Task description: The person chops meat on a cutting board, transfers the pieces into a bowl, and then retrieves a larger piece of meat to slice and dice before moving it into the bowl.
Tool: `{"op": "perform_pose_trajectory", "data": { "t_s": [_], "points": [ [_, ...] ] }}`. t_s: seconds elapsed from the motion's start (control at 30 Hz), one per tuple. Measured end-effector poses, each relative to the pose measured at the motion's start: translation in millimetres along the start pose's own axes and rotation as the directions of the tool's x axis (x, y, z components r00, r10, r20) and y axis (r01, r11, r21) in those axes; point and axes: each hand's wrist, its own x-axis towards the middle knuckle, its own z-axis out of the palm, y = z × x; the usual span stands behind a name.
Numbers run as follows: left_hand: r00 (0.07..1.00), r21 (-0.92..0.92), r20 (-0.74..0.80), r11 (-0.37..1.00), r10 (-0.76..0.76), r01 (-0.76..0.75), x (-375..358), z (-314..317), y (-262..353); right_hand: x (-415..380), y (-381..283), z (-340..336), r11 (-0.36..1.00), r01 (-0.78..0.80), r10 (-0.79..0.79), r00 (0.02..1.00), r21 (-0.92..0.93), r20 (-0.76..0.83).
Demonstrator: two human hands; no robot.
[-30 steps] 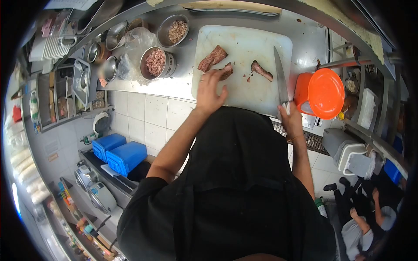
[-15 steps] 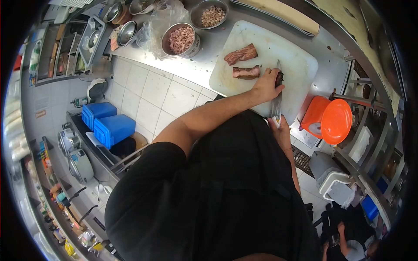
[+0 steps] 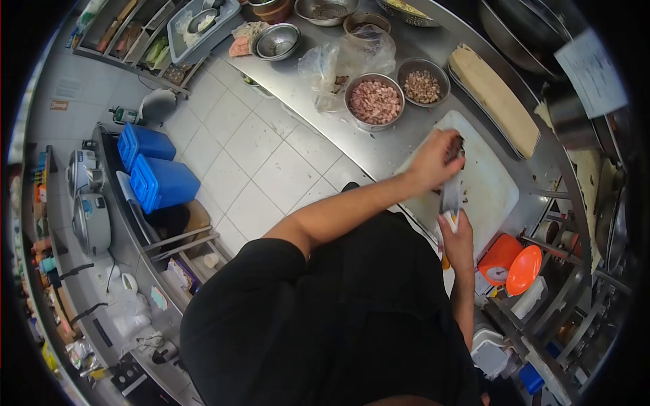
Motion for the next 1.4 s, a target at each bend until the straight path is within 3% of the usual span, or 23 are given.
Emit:
{"op": "perform_pose_trajectory", "data": {
  "t_s": [0.1,0.17,0.3,0.37,0.43,0.5,0.57,0.63,0.7,0.8,0.83,0.9,1.03,1.1,1.2,1.23,1.27,1.37,1.4],
  "points": [
    [0.992,-0.047,-0.111,0.997,-0.06,0.055,34,-75,-22,32,-61,44,0.988,0.134,-0.129,0.99,-0.074,0.062],
    [0.99,0.043,-0.139,0.998,-0.033,0.04,62,-129,-38,55,-99,77,0.956,0.242,-0.233,0.97,-0.168,0.069],
    [0.983,-0.086,-0.155,0.992,-0.101,0.088,127,-213,-96,96,-171,127,0.962,0.21,-0.18,0.969,-0.176,0.17],
    [0.981,0.009,-0.118,0.987,-0.156,0.158,148,-247,-105,111,-182,140,0.963,0.177,-0.151,0.979,-0.204,0.138],
    [0.995,0.273,-0.047,0.957,-0.093,0.102,153,-257,-168,109,-175,134,0.961,0.152,-0.139,0.988,-0.232,0.07],
    [0.943,0.452,0.114,0.862,-0.313,0.231,145,-268,-173,100,-157,124,0.956,0.141,-0.151,0.988,-0.257,-0.018],
    [0.956,0.361,0.085,0.903,-0.281,0.233,136,-265,-201,78,-132,109,0.981,0.104,-0.128,0.982,-0.165,-0.141],
    [0.952,0.258,0.12,0.935,-0.281,0.243,121,-263,-190,56,-92,91,0.995,0.073,-0.088,0.956,-0.065,-0.28],
    [0.939,0.152,0.059,0.933,-0.338,0.327,110,-258,-139,28,-50,74,0.998,-0.022,0.042,0.917,0.055,-0.396],
    [0.959,-0.087,-0.028,0.956,-0.282,0.279,81,-233,-99,-24,15,60,0.935,-0.131,0.292,0.811,0.329,-0.507],
    [0.958,-0.162,0.063,0.944,-0.279,0.286,68,-218,-85,-37,38,60,0.891,-0.144,0.371,0.776,0.43,-0.509],
    [0.942,-0.293,0.215,0.903,-0.257,0.313,45,-189,-58,-62,80,63,0.867,-0.194,0.426,0.767,0.459,-0.48],
    [0.798,-0.006,0.601,0.999,-0.038,0.052,2,-107,-9,-78,135,79,0.856,-0.224,0.449,0.769,0.466,-0.455],
    [0.727,0.043,0.661,0.959,0.183,-0.28,-15,-62,-18,-78,147,77,0.87,-0.239,0.435,0.786,0.431,-0.44],
    [0.656,0.21,0.746,0.896,0.111,-0.39,-32,-14,-21,-78,144,59,0.918,-0.292,0.386,0.811,0.268,-0.44],
    [0.659,0.243,0.746,0.883,0.095,-0.402,-39,-2,-24,-79,145,54,0.923,-0.309,0.38,0.818,0.228,-0.432],
    [0.666,0.28,0.742,0.867,0.077,-0.411,-44,7,-29,-79,165,51,0.976,-0.217,0.199,0.825,0.03,-0.529],
    [0.715,0.337,0.699,0.873,0.02,-0.354,-52,15,-27,-87,179,34,0.955,-0.171,0.003,0.822,-0.241,-0.57],
    [0.736,0.361,0.677,0.87,0.004,-0.337,-51,11,-20,-90,173,28,0.968,-0.181,0.057,0.836,-0.175,-0.546]
  ]
}}
